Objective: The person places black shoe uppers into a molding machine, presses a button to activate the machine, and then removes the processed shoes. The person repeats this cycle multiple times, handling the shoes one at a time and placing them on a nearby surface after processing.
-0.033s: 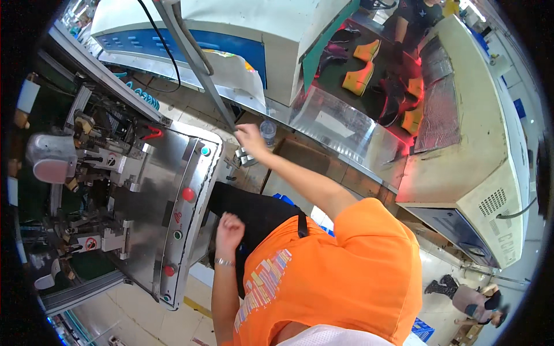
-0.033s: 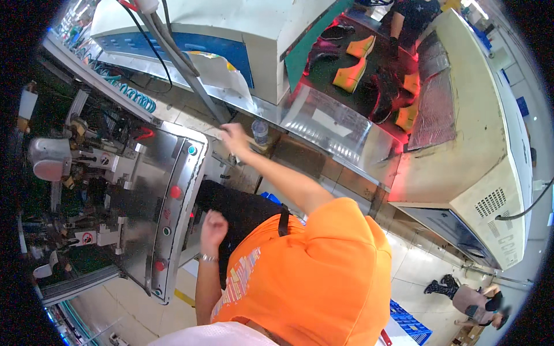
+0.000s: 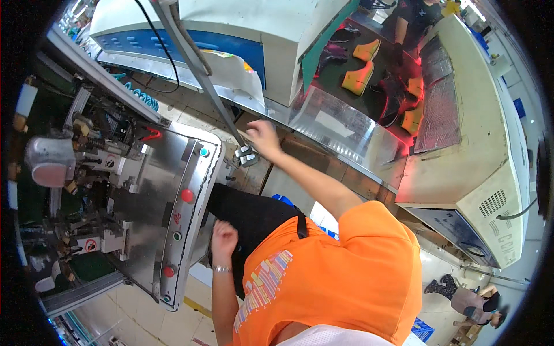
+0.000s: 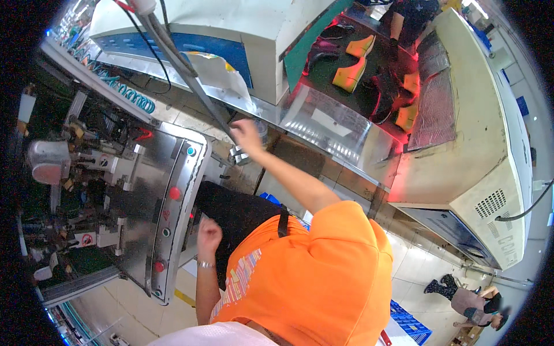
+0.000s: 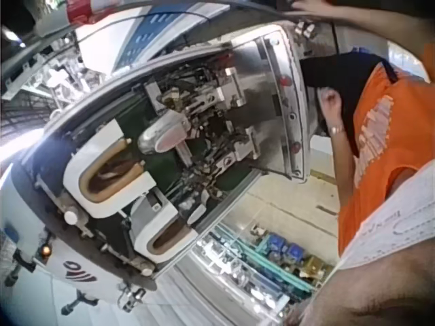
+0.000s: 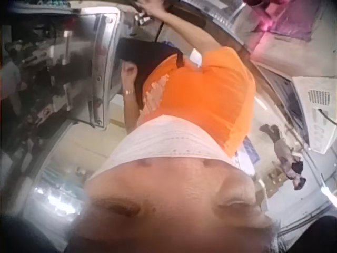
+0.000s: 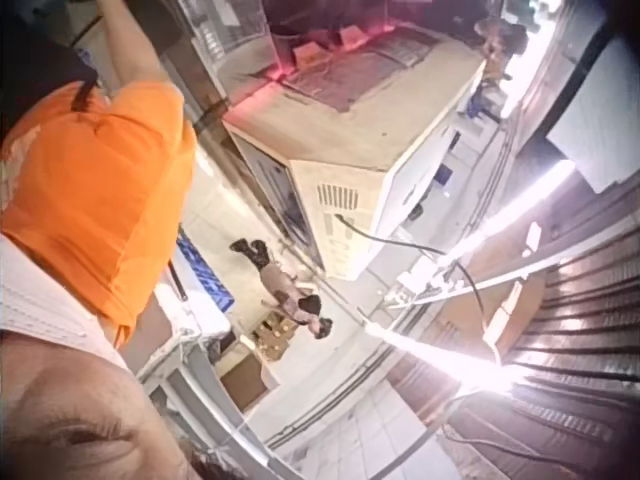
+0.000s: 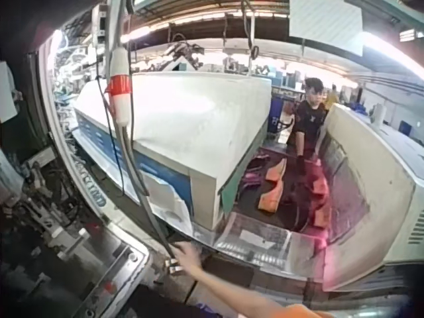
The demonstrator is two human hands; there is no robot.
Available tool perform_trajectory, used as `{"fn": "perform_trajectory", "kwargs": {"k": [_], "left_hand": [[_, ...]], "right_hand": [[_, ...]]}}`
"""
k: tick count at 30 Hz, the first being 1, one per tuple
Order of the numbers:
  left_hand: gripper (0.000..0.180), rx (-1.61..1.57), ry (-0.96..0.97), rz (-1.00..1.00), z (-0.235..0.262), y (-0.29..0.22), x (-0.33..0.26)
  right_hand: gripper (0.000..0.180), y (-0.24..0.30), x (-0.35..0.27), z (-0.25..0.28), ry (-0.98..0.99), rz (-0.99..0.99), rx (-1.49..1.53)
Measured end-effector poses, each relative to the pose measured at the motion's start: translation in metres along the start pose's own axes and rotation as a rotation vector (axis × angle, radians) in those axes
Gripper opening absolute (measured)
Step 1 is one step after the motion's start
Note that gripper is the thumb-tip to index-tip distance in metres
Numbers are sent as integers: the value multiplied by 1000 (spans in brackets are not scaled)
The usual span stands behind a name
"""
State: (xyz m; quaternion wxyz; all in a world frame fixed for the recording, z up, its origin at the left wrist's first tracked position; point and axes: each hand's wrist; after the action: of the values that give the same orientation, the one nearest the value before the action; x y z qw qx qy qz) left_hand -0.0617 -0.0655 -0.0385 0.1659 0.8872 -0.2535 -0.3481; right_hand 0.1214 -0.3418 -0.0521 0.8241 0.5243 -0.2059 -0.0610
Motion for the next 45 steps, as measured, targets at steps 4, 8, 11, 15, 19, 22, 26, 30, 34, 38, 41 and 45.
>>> {"fn": "perform_trajectory", "kwargs": {"k": [4,8,11,15,19,22,26,30,34,38,41,45], "left_hand": [[15,184,-119,-439,74,-85,-78],[10,238,-335,-590,96,-108,-107],[11,339,-457,-644,103,-107,-101],[10,407,-192,-315,124,-133,-70],[12,558,-351,-327,114,-148,-20],[13,841,-737,-556,59,-74,-54],[14,1307,-673,-554,27,-6,-55],[16,1600,-303,-488,-34,60,-8],[48,1716,250,-196,-91,150,36],[90,1449,738,-133,-125,236,59],[98,1309,802,-314,-127,228,68],[101,1334,721,-441,-144,200,46]], "right_hand": [[24,-94,10,158,-563,-111,-334],[27,-196,7,314,-910,-371,-573],[33,-261,22,365,-719,-596,-505],[26,-323,38,384,-689,-630,-130],[28,-353,63,437,-611,-595,-301],[20,-273,91,368,-986,-410,-192],[18,-131,109,377,-929,-227,-179],[17,11,64,376,-742,-57,292],[15,125,3,362,-389,222,167],[18,193,-27,335,300,584,505],[18,214,-29,297,633,768,580],[13,206,-39,253,940,558,761]]}}
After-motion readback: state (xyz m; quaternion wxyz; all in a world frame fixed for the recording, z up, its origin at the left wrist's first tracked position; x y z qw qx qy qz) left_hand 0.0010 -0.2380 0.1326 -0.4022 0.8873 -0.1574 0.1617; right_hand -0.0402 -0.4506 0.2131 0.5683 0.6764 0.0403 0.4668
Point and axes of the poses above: each hand's wrist, its own x-axis towards the middle knuckle, its own z-axis out of the back of the hand, y = z × x
